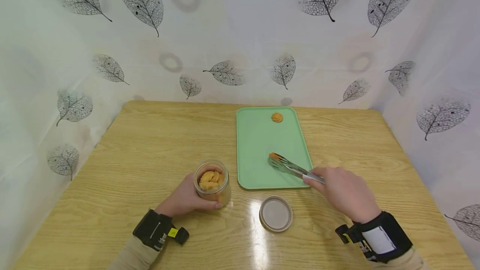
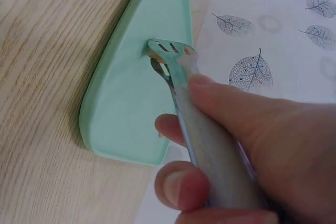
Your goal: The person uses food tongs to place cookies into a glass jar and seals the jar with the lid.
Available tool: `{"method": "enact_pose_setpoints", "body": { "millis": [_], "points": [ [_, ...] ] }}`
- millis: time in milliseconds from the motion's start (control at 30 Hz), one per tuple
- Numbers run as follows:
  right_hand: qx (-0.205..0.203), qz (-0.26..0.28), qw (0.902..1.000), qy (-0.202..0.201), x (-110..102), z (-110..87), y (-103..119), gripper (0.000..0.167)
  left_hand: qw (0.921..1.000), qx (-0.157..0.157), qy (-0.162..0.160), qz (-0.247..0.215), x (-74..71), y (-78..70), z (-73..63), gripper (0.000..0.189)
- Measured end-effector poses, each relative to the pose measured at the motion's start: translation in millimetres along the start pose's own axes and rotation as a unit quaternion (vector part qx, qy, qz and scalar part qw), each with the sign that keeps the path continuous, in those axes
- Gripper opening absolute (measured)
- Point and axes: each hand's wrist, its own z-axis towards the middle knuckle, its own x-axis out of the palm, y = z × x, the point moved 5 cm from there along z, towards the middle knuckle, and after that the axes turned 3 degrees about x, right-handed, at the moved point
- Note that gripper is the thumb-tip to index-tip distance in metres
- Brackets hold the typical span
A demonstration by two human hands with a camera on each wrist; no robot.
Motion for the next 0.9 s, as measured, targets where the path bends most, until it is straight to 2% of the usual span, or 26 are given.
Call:
{"method": "enact_pose_setpoints", "body": {
  "millis": [167, 300, 467, 600, 733, 900],
  "points": [
    [-0.027, 0.006, 0.9986, -0.046, -9, -2.0, 10, 0.043, 1.0000, -0.002, 0.001, -0.002, -0.2, -17.6, -1.1, 0.076],
    [-0.061, 0.021, 0.9936, -0.093, -27, -7.5, 30, 0.040, 1.0000, 0.000, 0.002, -0.007, -1.1, -29.6, -2.1, 0.073],
    [-0.104, 0.025, 0.9842, -0.142, -50, -18.8, 63, 0.036, 1.0000, 0.001, -0.003, -0.003, 0.4, -13.8, -1.4, 0.077],
    [-0.150, 0.024, 0.9726, -0.176, -58, -24.0, 85, 0.029, 1.0000, 0.004, -0.003, 0.002, 0.6, -0.7, -0.2, 0.079],
    [-0.184, 0.030, 0.9672, -0.172, -55, -23.5, 98, 0.028, 0.9999, 0.014, -0.002, 0.009, 0.3, 1.2, 0.3, 0.078],
    [-0.191, 0.032, 0.9699, -0.148, -48, -20.0, 104, 0.029, 0.9998, 0.014, -0.001, 0.014, 0.7, 0.5, -0.3, 0.077]
  ]
}}
